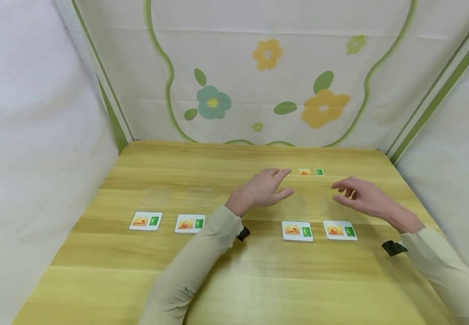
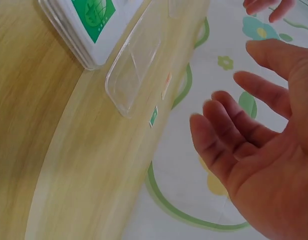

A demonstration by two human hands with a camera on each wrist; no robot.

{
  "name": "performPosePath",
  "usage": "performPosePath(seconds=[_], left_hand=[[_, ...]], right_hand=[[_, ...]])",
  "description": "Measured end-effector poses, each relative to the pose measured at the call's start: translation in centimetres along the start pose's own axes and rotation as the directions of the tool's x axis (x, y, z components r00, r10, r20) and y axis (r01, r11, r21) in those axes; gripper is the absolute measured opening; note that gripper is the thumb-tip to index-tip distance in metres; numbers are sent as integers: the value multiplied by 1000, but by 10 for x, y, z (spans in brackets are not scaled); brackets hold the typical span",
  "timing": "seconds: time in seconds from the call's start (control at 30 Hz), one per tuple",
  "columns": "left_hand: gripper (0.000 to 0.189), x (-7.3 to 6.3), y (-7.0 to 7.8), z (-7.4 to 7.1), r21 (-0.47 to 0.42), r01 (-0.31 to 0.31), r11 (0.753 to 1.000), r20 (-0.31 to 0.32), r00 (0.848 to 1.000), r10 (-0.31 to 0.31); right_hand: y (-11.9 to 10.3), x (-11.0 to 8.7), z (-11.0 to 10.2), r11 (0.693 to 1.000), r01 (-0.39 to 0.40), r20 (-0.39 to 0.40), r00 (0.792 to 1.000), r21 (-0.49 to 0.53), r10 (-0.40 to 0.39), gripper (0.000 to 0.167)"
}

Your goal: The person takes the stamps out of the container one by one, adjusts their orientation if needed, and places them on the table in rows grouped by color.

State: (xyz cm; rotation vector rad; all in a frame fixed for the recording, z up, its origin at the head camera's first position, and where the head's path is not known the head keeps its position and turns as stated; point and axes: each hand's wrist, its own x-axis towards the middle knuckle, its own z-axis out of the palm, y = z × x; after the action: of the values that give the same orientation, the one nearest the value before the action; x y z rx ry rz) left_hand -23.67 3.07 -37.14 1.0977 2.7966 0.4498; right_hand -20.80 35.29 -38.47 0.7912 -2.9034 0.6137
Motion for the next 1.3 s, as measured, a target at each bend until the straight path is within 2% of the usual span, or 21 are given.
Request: performPosePath(seconds=[0.07,0.17,0.37,0.47,0.6,0.8,0.97,1.3], left_hand=[[65,1,7,5,28,-8,1000,13,1000,8],[62,5,21,15,63,-28,998,43,999,25],[59,15,43,34,72,-15,997,115,993,7],[59,17,51,40,76,-31,997,138,990,21],[58,17,58,48,95,-42,995,151,988,27],[57,15,70,54,182,-49,982,162,987,19],[55,18,80,61,250,-67,966,167,986,25],[48,22,90,74,256,-69,964,212,977,14]], right_hand=[[1,-1,1,999,50,-2,999,8,-50,22],[1,-5,2,996,84,8,996,20,-84,16],[-2,-11,7,996,81,70,994,33,-83,10],[1,-14,10,995,88,103,990,52,-93,10],[5,-17,13,995,84,159,983,61,-93,10],[6,-19,12,994,86,262,960,68,-101,10],[5,-21,14,990,120,276,952,68,-134,11],[8,-25,21,991,86,300,947,103,-114,12]])
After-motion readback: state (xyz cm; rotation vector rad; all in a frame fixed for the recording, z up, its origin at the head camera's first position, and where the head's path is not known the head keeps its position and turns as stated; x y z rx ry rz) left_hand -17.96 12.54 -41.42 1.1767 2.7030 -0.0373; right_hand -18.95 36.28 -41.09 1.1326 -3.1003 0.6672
